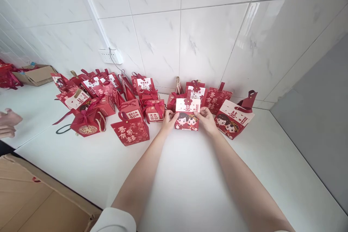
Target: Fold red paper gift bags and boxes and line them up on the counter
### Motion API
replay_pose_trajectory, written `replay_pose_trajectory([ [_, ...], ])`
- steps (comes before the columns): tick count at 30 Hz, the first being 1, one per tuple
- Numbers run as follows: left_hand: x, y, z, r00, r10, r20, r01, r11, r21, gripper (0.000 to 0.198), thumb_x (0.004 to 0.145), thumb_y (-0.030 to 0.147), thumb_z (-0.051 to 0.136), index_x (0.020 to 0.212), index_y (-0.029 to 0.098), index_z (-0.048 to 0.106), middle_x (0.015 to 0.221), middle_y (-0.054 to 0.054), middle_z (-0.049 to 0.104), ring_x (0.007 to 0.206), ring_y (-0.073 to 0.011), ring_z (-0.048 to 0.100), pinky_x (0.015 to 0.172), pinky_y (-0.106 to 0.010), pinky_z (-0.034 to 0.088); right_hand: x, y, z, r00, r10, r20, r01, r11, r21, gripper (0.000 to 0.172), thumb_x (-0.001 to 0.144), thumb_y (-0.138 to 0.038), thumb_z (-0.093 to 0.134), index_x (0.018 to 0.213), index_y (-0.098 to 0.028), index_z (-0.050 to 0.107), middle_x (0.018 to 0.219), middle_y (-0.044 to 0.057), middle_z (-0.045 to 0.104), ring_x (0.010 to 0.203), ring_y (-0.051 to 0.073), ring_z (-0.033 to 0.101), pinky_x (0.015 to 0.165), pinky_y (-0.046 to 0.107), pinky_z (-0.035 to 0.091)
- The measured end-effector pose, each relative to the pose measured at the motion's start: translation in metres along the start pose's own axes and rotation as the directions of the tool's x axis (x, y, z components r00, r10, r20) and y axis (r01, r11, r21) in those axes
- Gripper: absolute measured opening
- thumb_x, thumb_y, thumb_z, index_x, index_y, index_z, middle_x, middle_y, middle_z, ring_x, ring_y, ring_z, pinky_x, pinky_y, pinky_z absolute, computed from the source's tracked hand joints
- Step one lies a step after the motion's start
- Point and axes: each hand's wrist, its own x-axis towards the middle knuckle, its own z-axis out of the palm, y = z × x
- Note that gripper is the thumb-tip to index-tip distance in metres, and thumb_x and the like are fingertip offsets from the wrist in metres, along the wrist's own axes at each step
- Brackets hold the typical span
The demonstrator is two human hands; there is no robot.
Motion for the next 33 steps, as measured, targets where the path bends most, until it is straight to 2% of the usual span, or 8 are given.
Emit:
replay_pose_trajectory([
  [4,0.0,0.0,0.003,0.998,0.03,0.049,-0.031,0.999,0.029,0.038,0.081,0.056,0.052,0.083,0.019,0.047,0.086,0.0,0.061,0.084,-0.0128,0.059,0.079,-0.024,0.046,-0.006,0.022,0.004,0.999,0.042,0.01,-0.043,0.998,0.053,0.04,0.07,-0.054,0.067,0.089,-0.025,0.047,0.109,0.006,0.066,0.101,0.021,0.062,0.087,0.038,0.05],
  [10,0.0,0.007,-0.016,0.949,-0.052,0.312,0.116,0.975,-0.187,0.037,0.07,0.04,0.071,0.096,0.016,0.06,0.103,-0.005,0.065,0.095,-0.0165,0.059,0.088,-0.028,0.044,-0.01,0.028,-0.006,0.974,0.121,0.19,-0.155,0.972,0.176,0.04,0.068,-0.044,0.073,0.099,-0.021,0.062,0.112,0.008,0.067,0.102,0.023,0.062,0.09,0.038,0.048],
  [15,0.003,-0.001,-0.025,0.95,-0.145,0.278,0.212,0.95,-0.231,0.029,0.057,0.031,0.08,0.076,0.014,0.066,0.086,-0.003,0.069,0.081,-0.0164,0.061,0.082,-0.031,0.043,-0.008,0.032,-0.011,0.954,0.124,0.273,-0.203,0.937,0.284,0.036,0.067,-0.035,0.077,0.098,-0.022,0.068,0.105,0.005,0.07,0.095,0.021,0.064,0.093,0.038,0.046],
  [21,0.001,0.001,-0.026,0.93,-0.099,0.353,0.185,0.958,-0.221,0.021,0.057,0.029,0.08,0.065,0.013,0.068,0.091,-0.005,0.067,0.088,-0.0194,0.061,0.086,-0.033,0.042,-0.008,0.036,-0.018,0.934,0.148,0.325,-0.241,0.933,0.268,0.027,0.067,-0.032,0.077,0.092,-0.021,0.071,0.103,0.004,0.071,0.092,0.021,0.065,0.091,0.038,0.047],
  [25,0.0,0.0,-0.028,0.912,-0.07,0.405,0.169,0.962,-0.215,0.024,0.059,0.03,0.08,0.063,0.013,0.063,0.086,-0.003,0.065,0.082,-0.0164,0.06,0.082,-0.031,0.042,-0.009,0.036,-0.022,0.92,0.214,0.328,-0.314,0.903,0.294,0.033,0.069,-0.037,0.075,0.098,-0.021,0.069,0.101,0.005,0.072,0.086,0.02,0.067,0.083,0.035,0.05],
  [29,0.0,-0.003,-0.026,0.868,-0.054,0.494,0.197,0.95,-0.242,0.034,0.065,0.042,0.076,0.072,0.014,0.059,0.081,-0.005,0.065,0.079,-0.0162,0.06,0.078,-0.03,0.043,-0.011,0.032,-0.026,0.912,0.276,0.303,-0.367,0.877,0.309,0.037,0.073,-0.043,0.069,0.102,-0.02,0.066,0.099,0.007,0.072,0.083,0.022,0.069,0.077,0.034,0.053],
  [31,0.0,-0.005,-0.021,0.847,-0.031,0.531,0.203,0.942,-0.269,0.044,0.07,0.054,0.068,0.087,0.015,0.061,0.098,-0.01,0.066,0.091,-0.0208,0.061,0.081,-0.033,0.044,-0.011,0.03,-0.026,0.936,0.254,0.244,-0.324,0.894,0.31,0.037,0.075,-0.046,0.066,0.103,-0.023,0.064,0.099,0.006,0.071,0.084,0.022,0.069,0.076,0.033,0.054],
  [33,-0.001,-0.005,-0.012,0.82,0.005,0.573,0.199,0.935,-0.292,0.059,0.07,0.063,0.063,0.111,0.019,0.059,0.124,-0.015,0.057,0.113,-0.0268,0.054,0.092,-0.04,0.042,-0.009,0.03,-0.025,0.97,0.197,0.145,-0.235,0.914,0.331,0.037,0.078,-0.05,0.061,0.107,-0.026,0.061,0.101,0.003,0.07,0.086,0.02,0.068,0.075,0.033,0.054],
])
